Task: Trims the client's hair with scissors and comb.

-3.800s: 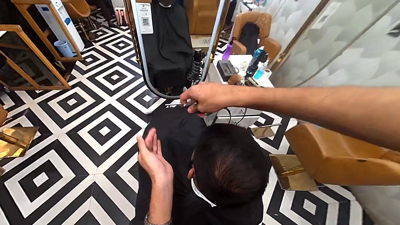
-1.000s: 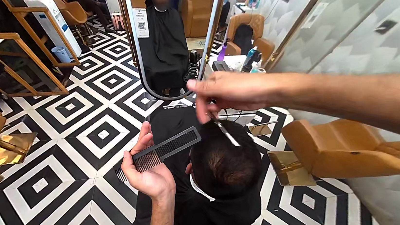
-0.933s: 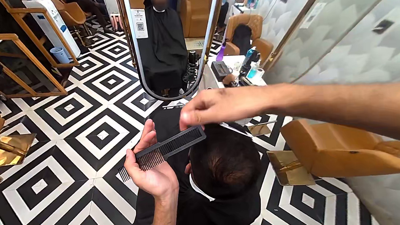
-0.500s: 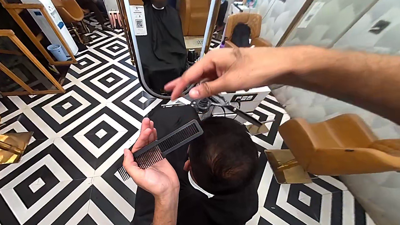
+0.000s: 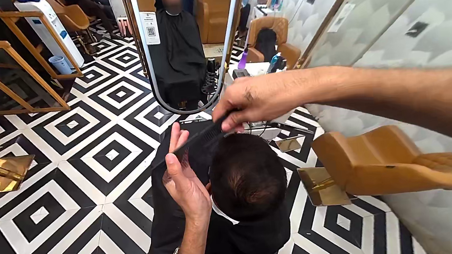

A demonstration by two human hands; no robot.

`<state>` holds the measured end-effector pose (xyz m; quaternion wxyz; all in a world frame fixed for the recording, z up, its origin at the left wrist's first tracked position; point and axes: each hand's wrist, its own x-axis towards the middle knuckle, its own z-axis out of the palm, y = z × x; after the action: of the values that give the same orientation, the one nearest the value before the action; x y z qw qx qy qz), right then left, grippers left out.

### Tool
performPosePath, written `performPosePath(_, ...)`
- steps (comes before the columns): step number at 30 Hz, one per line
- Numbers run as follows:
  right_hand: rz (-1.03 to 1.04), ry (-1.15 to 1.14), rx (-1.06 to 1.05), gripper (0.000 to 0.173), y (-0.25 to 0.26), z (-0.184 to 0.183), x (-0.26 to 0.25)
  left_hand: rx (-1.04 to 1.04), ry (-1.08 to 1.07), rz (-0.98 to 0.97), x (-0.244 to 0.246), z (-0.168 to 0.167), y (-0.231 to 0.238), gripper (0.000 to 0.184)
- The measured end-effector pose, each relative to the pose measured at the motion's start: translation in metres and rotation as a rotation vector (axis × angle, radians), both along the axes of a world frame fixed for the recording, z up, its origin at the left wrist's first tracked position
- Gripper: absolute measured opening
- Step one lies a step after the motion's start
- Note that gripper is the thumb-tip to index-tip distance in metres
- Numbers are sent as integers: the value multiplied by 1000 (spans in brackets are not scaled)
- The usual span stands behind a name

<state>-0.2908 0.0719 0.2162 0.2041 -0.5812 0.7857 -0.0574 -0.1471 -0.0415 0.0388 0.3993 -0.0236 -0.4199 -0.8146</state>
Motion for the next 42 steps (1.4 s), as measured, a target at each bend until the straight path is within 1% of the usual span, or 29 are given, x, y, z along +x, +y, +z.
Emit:
performPosePath(2, -10, 221, -61, 20, -4, -3, -11, 132, -166, 82, 2, -18, -1, 50)
performPosePath(3, -17, 299, -66, 23, -7, -7, -15, 179, -251, 127, 3, -29, -1, 53)
performPosePath(5, -16, 369, -24, 25, -13, -18, -19, 255, -382, 182, 9, -57, 2, 60)
performPosePath(7, 16, 352, 57, 25, -16, -31, -21, 253, -452, 157, 24, -84, 11, 66)
performPosePath(10, 37, 247, 203, 24, -8, -30, -13, 204, -392, 15, 54, -123, 29, 66)
performPosePath(11, 44, 222, 223, 23, -1, -27, -10, 139, -345, -53, 64, -137, 34, 66)
performPosePath(12, 43, 208, 244, 23, 7, -23, -5, 37, -279, -121, 72, -149, 37, 61)
performPosePath(13, 41, 200, 253, 23, 17, -20, -1, -91, -211, -166, 76, -157, 40, 51)
performPosePath(14, 30, 188, 251, 23, 27, -18, 4, -222, -150, -192, 77, -158, 41, 43)
performPosePath(15, 2, 168, 257, 23, 38, -17, 9, -335, -105, -191, 73, -153, 44, 39)
performPosePath(17, -81, 88, 269, 25, 57, -20, 19, -512, -54, -131, 60, -135, 49, 41)
performPosePath(19, -218, -22, 322, 29, 71, -22, 28, -629, -24, -73, 46, -116, 51, 42)
performPosePath(21, -369, -128, 364, 32, 79, -20, 36, -676, -14, -36, 37, -102, 51, 39)
performPosePath(24, -526, -248, 368, 31, 86, -14, 43, -644, -62, -37, 34, -90, 47, 40)
performPosePath(26, -573, -320, 281, 31, 90, -10, 45, -577, -50, -82, 34, -82, 46, 44)
performPosePath(27, -569, -331, 201, 31, 93, -9, 47, -543, -34, -106, 34, -79, 45, 47)
performPosePath(29, -504, -299, 22, 29, 97, -6, 52, -495, -26, -160, 33, -76, 43, 57)
performPosePath(31, -402, -230, -119, 25, 99, -6, 66, -401, -49, -217, 35, -79, 42, 71)
performPosePath(32, -352, -169, -165, 23, 100, -10, 78, -342, -55, -274, 37, -79, 41, 75)
performPosePath(34, -266, -27, -194, 18, 103, -26, 103, -233, -34, -367, 36, -76, 40, 80)
performPosePath(36, -226, 59, -129, 20, 108, -46, 119, -218, -51, -407, 36, -74, 39, 76)
performPosePath(38, -207, 83, -69, 20, 115, -57, 119, -163, -96, -432, 38, -69, 41, 58)
performPosePath(39, -220, 57, -65, 18, 117, -53, 114, -142, -118, -432, 39, -67, 42, 51)
performPosePath(40, -249, 18, -81, 19, 119, -43, 105, -146, -136, -423, 39, -67, 42, 47)
performPosePath(41, -296, -14, -122, 25, 122, -27, 92, -163, -145, -414, 39, -67, 42, 46)
performPosePath(42, -380, -35, -132, 31, 126, -3, 79, -184, -146, -410, 39, -67, 42, 46)
